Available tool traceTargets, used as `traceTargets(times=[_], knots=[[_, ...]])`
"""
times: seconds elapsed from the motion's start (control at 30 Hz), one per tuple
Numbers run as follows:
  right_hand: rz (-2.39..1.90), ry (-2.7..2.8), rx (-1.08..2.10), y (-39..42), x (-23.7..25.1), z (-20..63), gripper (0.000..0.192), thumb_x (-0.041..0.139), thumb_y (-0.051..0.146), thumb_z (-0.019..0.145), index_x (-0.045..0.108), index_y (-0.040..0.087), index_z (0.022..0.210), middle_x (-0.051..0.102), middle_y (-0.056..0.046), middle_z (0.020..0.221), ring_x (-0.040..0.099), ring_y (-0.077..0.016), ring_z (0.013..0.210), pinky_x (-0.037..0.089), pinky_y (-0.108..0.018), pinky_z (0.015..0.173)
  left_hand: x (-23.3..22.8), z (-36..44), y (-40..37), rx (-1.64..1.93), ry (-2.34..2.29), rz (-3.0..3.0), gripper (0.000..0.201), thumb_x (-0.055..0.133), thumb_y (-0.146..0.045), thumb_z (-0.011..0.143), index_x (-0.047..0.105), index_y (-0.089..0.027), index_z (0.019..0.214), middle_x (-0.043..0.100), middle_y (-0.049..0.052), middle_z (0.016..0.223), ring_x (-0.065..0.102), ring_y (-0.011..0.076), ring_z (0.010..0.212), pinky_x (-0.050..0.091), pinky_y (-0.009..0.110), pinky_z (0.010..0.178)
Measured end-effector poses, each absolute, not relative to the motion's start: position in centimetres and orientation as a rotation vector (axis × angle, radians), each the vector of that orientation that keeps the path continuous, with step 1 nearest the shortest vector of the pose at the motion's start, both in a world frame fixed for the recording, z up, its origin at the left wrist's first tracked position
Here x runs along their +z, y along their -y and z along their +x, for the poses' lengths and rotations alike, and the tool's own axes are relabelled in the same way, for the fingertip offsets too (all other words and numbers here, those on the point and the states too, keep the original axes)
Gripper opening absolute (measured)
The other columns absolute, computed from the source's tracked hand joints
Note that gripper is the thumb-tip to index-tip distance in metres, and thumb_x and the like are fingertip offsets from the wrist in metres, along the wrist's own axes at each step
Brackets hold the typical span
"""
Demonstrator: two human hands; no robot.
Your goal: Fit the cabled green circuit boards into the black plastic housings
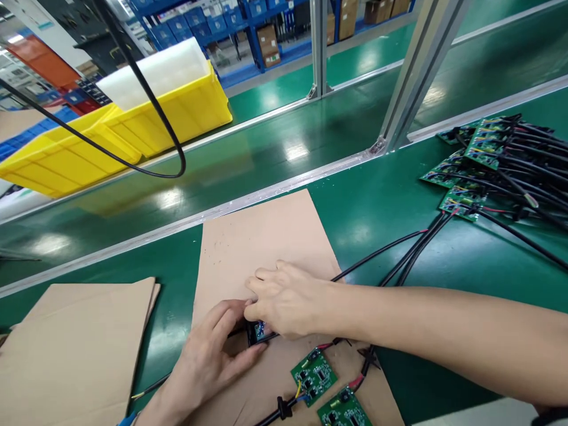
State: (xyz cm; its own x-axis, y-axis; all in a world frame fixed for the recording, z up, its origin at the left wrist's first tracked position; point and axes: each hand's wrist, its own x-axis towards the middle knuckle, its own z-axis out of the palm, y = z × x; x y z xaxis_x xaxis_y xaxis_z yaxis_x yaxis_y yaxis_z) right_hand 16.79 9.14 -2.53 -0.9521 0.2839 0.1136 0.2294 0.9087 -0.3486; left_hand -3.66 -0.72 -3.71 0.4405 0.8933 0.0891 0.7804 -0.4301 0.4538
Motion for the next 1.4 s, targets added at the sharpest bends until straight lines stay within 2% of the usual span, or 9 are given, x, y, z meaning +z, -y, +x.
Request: traceTargets(times=[0.27,0.43,0.53,0.8,0.93,1.1,1.2,1.3,1.4], knots=[[-0.546,2.864,0.627,-8.7,-2.4,16.5,0.005,0.066,0.026,0.085,0.064,0.022,0.084,0.053,-0.005,0.091,0.05,-0.0241,0.09,0.036,-0.034,0.071,-3.8,-3.9,0.6,0.467,-1.39,2.279,0.046,0.068,-0.032,0.085,0.049,-0.018,0.124,0.057,0.013,0.119,0.057,0.0256,0.109,0.053,0.041,0.091],[-0.689,2.754,0.965,-9.2,-1.8,15.7,0.013,0.067,0.018,0.078,0.064,0.02,0.09,0.062,-0.003,0.095,0.055,-0.0206,0.095,0.042,-0.03,0.08,-4.5,-4.3,1.2,0.571,-1.505,2.189,0.076,0.073,-0.037,0.079,0.032,-0.018,0.14,0.061,0.015,0.118,0.062,0.0253,0.094,0.057,0.043,0.079],[-0.931,2.712,1.067,-9.7,-1.4,14.5,0.023,0.061,0.011,0.072,0.063,0.018,0.093,0.066,-0.004,0.093,0.059,-0.0207,0.091,0.043,-0.028,0.074,-5.0,-4.2,1.6,0.653,-1.542,2.132,0.087,0.075,-0.039,0.078,0.023,-0.019,0.145,0.061,0.016,0.122,0.064,0.024,0.088,0.058,0.045,0.078],[-1.152,2.78,1.17,-10.3,-0.5,12.4,0.02,0.06,0.014,0.059,0.068,0.023,0.076,0.067,-0.001,0.074,0.061,-0.02,0.069,0.035,-0.025,0.049,-5.0,-3.5,1.6,0.735,-1.496,2.1,0.08,0.071,-0.035,0.082,0.024,-0.02,0.145,0.06,0.018,0.124,0.066,0.0277,0.097,0.06,0.045,0.079],[-1.225,2.715,1.213,-9.5,-0.6,11.8,0.023,0.058,0.014,0.059,0.069,0.024,0.077,0.068,-0.001,0.076,0.062,-0.0198,0.07,0.034,-0.024,0.047,-4.9,-3.6,1.4,0.737,-1.49,2.091,0.08,0.072,-0.036,0.081,0.026,-0.02,0.144,0.059,0.017,0.125,0.065,0.0295,0.104,0.059,0.047,0.084],[-1.203,2.655,1.217,-9.4,-0.5,12.7,0.013,0.061,0.015,0.062,0.066,0.021,0.073,0.067,-0.002,0.075,0.061,-0.0203,0.07,0.034,-0.025,0.048,-5.0,-3.8,1.7,0.676,-1.579,2.022,0.078,0.073,-0.037,0.079,0.028,-0.02,0.14,0.06,0.015,0.122,0.068,0.0238,0.09,0.061,0.043,0.078],[-1.056,2.66,1.241,-9.8,-0.2,14.5,0.015,0.063,0.015,0.068,0.066,0.019,0.082,0.068,0.0,0.08,0.06,-0.0167,0.072,0.04,-0.024,0.054,-4.9,-3.9,1.8,0.671,-1.6,2.052,0.071,0.074,-0.037,0.078,0.033,-0.02,0.134,0.062,0.013,0.118,0.068,0.0226,0.087,0.061,0.041,0.076],[-0.913,2.661,1.171,-9.8,-0.2,16.5,0.019,0.063,0.012,0.077,0.066,0.019,0.095,0.066,-0.001,0.09,0.059,-0.0162,0.088,0.044,-0.024,0.075,-4.7,-3.8,1.9,0.643,-1.576,2.104,0.061,0.074,-0.037,0.078,0.04,-0.021,0.127,0.065,0.009,0.109,0.067,0.0214,0.084,0.061,0.039,0.073],[-0.7,2.717,0.987,-9.7,-0.7,17.5,0.011,0.064,0.012,0.082,0.07,0.019,0.088,0.062,-0.004,0.09,0.055,-0.0191,0.096,0.041,-0.029,0.086,-4.2,-3.8,1.6,0.613,-1.519,2.184,0.048,0.072,-0.038,0.081,0.047,-0.022,0.119,0.065,0.009,0.108,0.067,0.0217,0.088,0.06,0.037,0.075]])
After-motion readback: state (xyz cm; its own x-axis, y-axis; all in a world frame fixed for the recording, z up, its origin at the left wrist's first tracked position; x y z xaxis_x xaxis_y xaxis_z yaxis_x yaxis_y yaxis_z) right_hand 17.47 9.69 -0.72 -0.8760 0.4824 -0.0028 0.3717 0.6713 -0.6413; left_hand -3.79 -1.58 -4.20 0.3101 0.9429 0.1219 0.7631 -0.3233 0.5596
